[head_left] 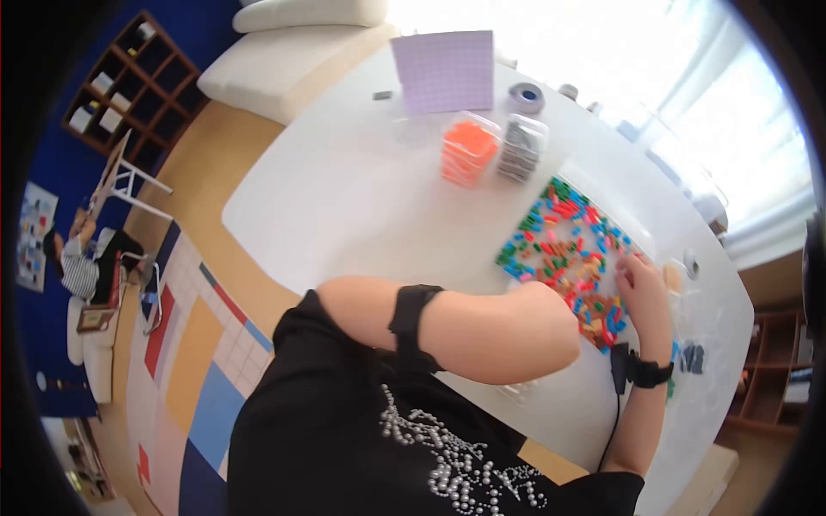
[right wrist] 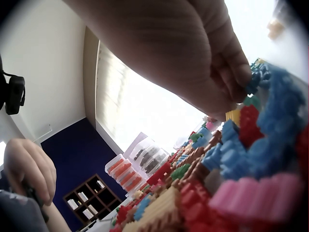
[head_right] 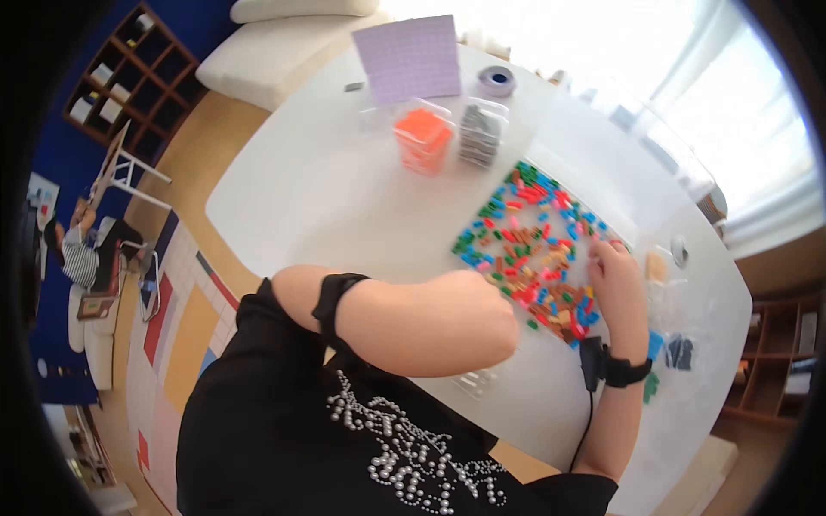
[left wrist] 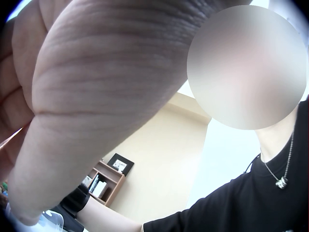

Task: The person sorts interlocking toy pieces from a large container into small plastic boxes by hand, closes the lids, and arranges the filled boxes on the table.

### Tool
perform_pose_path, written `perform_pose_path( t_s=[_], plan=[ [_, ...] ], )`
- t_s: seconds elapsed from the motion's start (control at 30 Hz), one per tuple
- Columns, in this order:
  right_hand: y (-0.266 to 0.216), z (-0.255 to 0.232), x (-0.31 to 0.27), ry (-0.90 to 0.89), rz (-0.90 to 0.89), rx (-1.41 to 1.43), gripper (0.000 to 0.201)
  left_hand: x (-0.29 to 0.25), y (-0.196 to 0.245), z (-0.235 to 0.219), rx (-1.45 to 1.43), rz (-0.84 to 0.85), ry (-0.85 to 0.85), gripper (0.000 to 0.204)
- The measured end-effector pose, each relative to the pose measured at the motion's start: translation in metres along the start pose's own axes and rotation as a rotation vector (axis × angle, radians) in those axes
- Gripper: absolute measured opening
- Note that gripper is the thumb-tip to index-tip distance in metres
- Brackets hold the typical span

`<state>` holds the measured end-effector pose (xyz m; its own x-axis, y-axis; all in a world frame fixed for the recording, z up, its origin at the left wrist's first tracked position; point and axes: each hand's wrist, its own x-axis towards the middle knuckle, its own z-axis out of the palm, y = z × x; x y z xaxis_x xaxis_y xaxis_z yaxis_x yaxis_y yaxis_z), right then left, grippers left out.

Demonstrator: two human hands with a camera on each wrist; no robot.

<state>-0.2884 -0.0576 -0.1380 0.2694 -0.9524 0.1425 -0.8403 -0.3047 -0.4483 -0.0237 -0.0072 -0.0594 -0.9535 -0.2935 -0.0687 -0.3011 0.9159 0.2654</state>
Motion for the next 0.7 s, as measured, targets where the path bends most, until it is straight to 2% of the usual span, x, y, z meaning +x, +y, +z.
perform_pose_path(
  t_s=[0.03,0.17,0.27,0.33,0.47,0.5,0.57,0.6,0.63,0.7],
  plan=[
    [-0.003,-0.002,-0.001,-0.011,0.031,0.014,0.012,-0.001,0.0,0.0,-0.004,0.049,-0.009,0.01],
    [0.002,0.0,-0.003,0.039,0.018,0.044,0.012,-0.006,0.005,-0.008,-0.055,-0.019,-0.026,0.012],
    [-0.009,-0.01,-0.01,0.03,0.092,0.042,0.011,-0.007,0.004,-0.004,-0.033,-0.005,0.045,0.012],
    [-0.039,-0.027,-0.024,0.031,0.06,0.141,0.012,-0.006,0.004,-0.013,0.001,-0.039,-0.094,0.01],
    [-0.121,-0.066,-0.072,-0.173,-0.131,0.252,0.015,-0.01,0.0,-0.016,-0.059,-0.068,0.023,0.005],
    [-0.131,-0.068,-0.085,-0.319,-0.123,0.271,0.017,-0.011,-0.001,-0.018,-0.063,-0.031,0.027,0.005],
    [-0.135,-0.054,-0.104,-0.402,-0.311,0.107,0.02,-0.011,-0.002,-0.02,-0.036,-0.111,0.015,0.003],
    [-0.136,-0.042,-0.11,-0.403,-0.359,0.054,0.02,-0.013,-0.001,-0.031,-0.029,-0.125,-0.061,0.003],
    [-0.133,-0.029,-0.114,-0.39,-0.33,0.047,0.02,-0.011,-0.003,-0.03,-0.027,-0.093,-0.064,0.003],
    [-0.123,-0.005,-0.123,-0.403,-0.335,-0.075,0.02,-0.007,-0.011,-0.016,0.018,-0.065,0.134,0.008]
  ],
)
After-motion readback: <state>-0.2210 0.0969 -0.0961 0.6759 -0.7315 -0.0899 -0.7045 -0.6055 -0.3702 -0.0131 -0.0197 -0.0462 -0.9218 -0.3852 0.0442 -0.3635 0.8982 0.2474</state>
